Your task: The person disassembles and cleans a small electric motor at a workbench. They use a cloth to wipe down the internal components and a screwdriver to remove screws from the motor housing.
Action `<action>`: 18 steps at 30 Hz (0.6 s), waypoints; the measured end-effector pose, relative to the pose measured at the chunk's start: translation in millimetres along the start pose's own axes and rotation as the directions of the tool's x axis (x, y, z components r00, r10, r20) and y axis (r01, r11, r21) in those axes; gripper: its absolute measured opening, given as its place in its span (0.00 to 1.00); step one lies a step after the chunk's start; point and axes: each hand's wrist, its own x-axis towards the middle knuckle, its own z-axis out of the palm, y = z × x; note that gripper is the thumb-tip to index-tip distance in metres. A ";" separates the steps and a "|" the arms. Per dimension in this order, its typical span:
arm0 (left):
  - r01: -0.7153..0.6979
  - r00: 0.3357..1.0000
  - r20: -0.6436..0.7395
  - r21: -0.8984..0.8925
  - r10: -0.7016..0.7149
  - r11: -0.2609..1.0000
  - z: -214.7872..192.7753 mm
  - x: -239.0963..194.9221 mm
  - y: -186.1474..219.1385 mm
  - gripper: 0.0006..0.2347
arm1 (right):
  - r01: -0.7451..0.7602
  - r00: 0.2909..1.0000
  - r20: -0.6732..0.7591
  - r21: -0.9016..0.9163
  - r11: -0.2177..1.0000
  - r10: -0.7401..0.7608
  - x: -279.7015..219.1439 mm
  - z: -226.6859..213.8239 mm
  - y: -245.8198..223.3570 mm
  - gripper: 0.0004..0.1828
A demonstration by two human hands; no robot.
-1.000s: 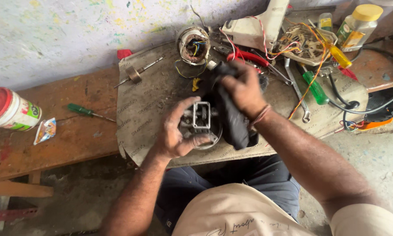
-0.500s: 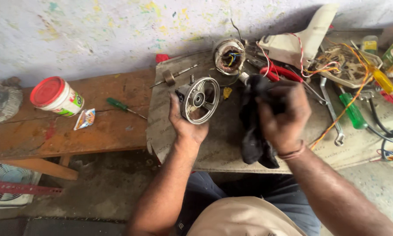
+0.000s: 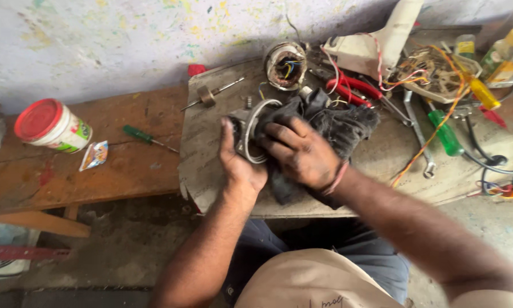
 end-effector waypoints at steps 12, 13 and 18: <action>0.036 0.999 -0.024 0.225 -0.031 0.974 -9.9 13.5 -6.6 0.24 | -0.480 0.869 0.046 0.323 0.816 0.493 -2.7 17.9 -7.6 0.16; 0.015 1.000 -0.014 0.211 -0.013 0.977 -11.0 14.9 -4.5 0.25 | -0.456 0.880 0.102 0.458 0.763 0.465 -5.4 11.8 1.6 0.16; -0.071 0.995 -0.057 0.099 0.077 0.993 -10.1 26.8 23.7 0.23 | -0.584 0.760 -0.050 0.386 0.714 0.648 -30.0 -32.9 31.4 0.16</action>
